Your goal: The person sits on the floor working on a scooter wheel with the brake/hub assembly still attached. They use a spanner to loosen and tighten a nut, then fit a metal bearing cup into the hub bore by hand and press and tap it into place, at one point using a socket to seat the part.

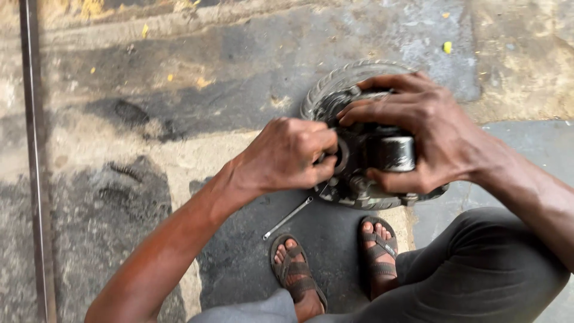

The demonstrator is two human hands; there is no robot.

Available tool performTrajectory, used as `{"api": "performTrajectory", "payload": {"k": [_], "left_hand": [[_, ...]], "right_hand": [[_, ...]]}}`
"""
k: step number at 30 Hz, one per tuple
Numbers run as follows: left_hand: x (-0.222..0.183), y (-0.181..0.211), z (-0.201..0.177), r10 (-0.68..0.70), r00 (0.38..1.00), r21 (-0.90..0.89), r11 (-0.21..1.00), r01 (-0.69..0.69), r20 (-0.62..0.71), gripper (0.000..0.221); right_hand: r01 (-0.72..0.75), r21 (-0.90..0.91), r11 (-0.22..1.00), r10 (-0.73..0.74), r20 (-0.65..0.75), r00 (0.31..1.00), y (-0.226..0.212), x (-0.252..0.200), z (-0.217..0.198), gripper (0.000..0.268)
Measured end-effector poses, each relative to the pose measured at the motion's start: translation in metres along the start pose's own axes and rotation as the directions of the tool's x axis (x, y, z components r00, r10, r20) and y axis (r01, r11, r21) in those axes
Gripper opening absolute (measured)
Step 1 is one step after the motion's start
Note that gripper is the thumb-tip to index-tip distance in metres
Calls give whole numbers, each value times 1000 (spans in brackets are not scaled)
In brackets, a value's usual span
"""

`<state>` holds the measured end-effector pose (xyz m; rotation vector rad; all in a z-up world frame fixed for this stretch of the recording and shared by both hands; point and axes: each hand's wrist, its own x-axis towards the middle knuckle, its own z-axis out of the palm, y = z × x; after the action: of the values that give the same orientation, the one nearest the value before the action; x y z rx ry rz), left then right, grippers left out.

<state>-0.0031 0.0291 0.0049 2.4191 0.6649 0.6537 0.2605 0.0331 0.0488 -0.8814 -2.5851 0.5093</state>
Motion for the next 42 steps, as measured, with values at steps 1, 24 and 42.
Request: {"api": "performTrajectory", "payload": {"k": [1,24,42], "left_hand": [[0,0,0,-11,1000,3,1000,11,-2,9],[4,11,-6,-35,998,15,999,35,44,9],[-4,27,-8,-197,980,183,962,201,-41,18]], "right_hand": [[8,7,1000,-8,3,1000,-3,3,0,79],[5,-3,1000,-5,-40,999,-10,4,-6,75],[68,-40,997,-70,-43,997,-10,8,-8,75]]}}
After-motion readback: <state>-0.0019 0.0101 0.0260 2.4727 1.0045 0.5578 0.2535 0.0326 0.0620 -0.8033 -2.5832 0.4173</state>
